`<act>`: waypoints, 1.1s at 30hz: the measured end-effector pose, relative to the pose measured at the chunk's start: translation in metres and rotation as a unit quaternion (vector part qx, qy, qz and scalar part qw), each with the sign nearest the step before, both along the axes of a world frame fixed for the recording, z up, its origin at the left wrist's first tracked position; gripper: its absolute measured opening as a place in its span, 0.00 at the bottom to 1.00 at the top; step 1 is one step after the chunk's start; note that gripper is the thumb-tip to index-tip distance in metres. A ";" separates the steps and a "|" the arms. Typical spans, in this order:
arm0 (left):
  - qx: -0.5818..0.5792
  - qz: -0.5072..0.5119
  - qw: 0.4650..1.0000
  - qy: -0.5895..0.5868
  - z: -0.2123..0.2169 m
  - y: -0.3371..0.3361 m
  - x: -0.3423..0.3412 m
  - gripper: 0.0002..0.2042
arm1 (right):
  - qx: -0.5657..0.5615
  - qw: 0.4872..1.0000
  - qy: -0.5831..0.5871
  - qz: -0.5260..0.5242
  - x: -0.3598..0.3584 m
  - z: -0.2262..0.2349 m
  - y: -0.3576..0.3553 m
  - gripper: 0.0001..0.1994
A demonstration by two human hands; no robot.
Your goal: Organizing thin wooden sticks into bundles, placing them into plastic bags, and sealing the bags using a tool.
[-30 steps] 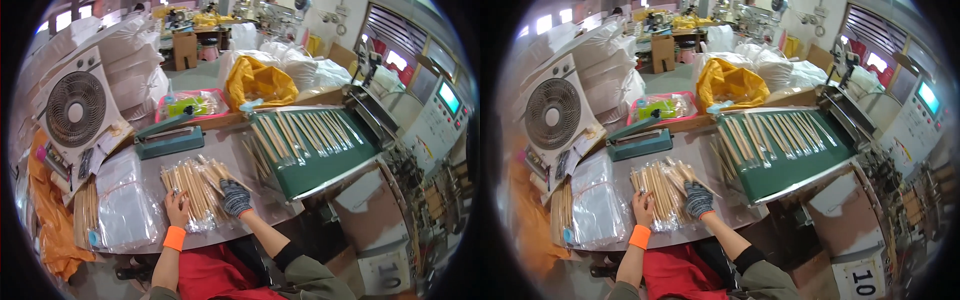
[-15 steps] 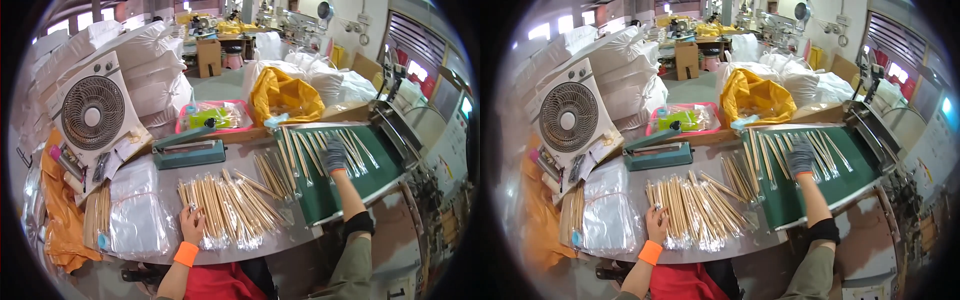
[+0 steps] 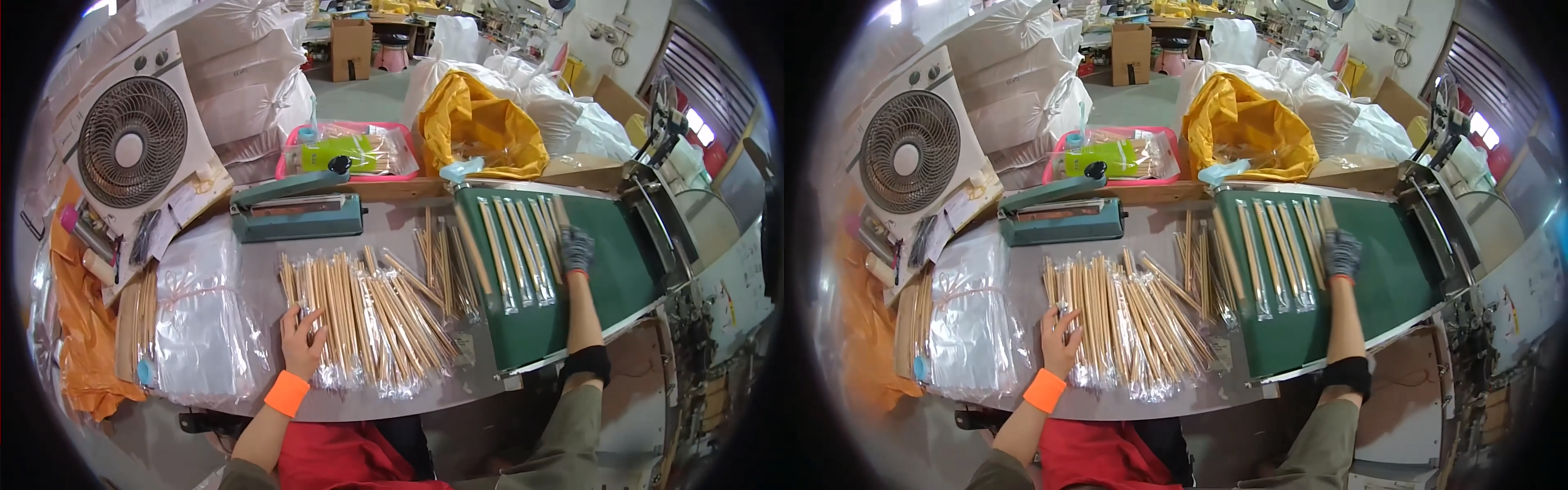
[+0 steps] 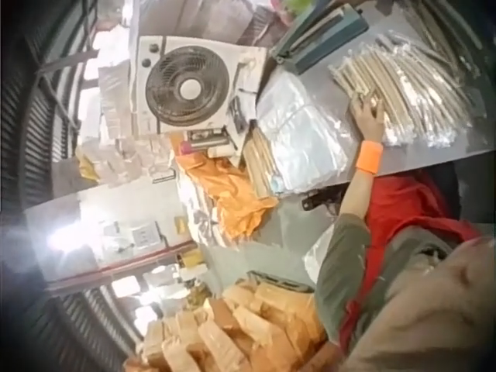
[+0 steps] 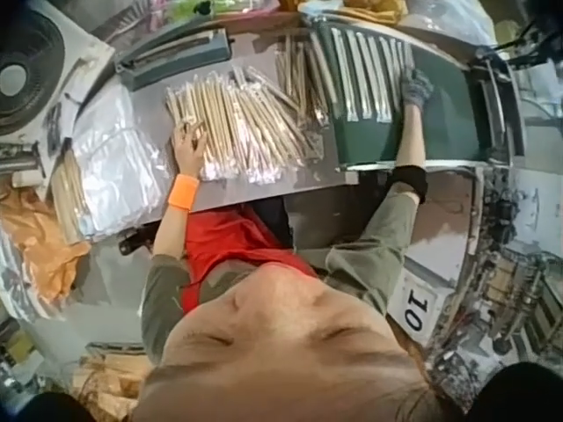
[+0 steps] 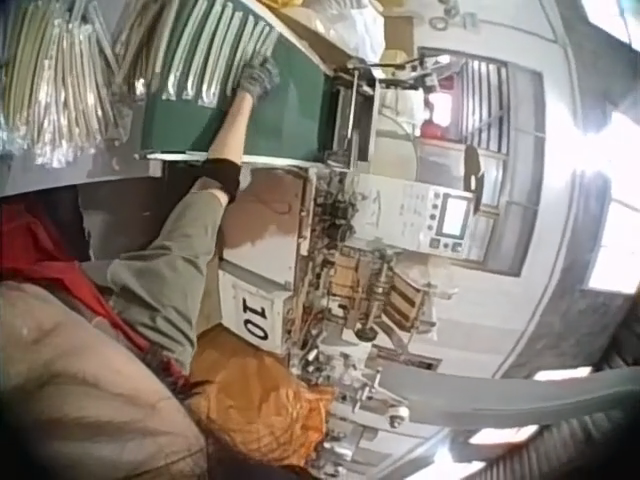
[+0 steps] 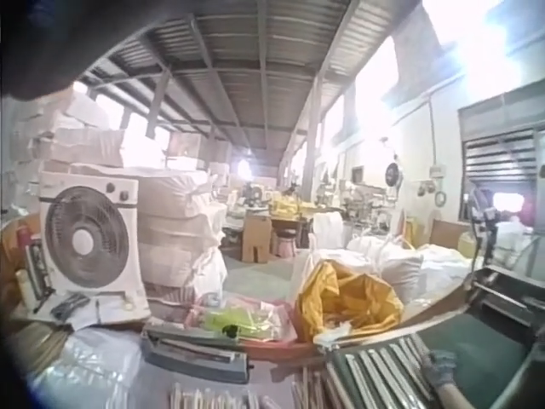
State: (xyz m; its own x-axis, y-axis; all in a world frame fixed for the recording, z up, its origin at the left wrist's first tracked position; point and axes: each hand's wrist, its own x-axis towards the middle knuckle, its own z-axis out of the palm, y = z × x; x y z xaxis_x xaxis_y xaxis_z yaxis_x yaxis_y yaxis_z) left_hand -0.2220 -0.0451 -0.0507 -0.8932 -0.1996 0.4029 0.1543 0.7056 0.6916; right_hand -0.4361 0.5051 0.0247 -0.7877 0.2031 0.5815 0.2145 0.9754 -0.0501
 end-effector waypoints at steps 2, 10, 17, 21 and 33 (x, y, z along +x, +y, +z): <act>0.025 -0.007 1.000 0.011 -0.007 0.005 -0.009 0.16 | 0.007 0.990 0.006 0.143 0.005 -0.001 -0.055 0.11; 0.067 -0.042 0.997 0.006 0.005 0.043 -0.014 0.26 | 0.059 0.961 -0.093 0.255 0.062 0.000 -0.279 0.23; 0.205 0.062 0.971 -0.106 0.004 -0.012 -0.011 0.38 | -0.331 0.914 -0.208 0.110 -0.004 -0.062 -0.256 0.42; 0.584 -0.097 0.761 -0.264 0.071 -0.036 -0.002 0.43 | -0.236 0.875 -0.362 0.218 0.070 -0.024 -0.335 0.49; 0.497 -0.156 0.849 -0.086 0.030 0.002 0.178 0.48 | -0.682 0.586 -0.287 0.331 0.350 -0.077 -0.384 0.28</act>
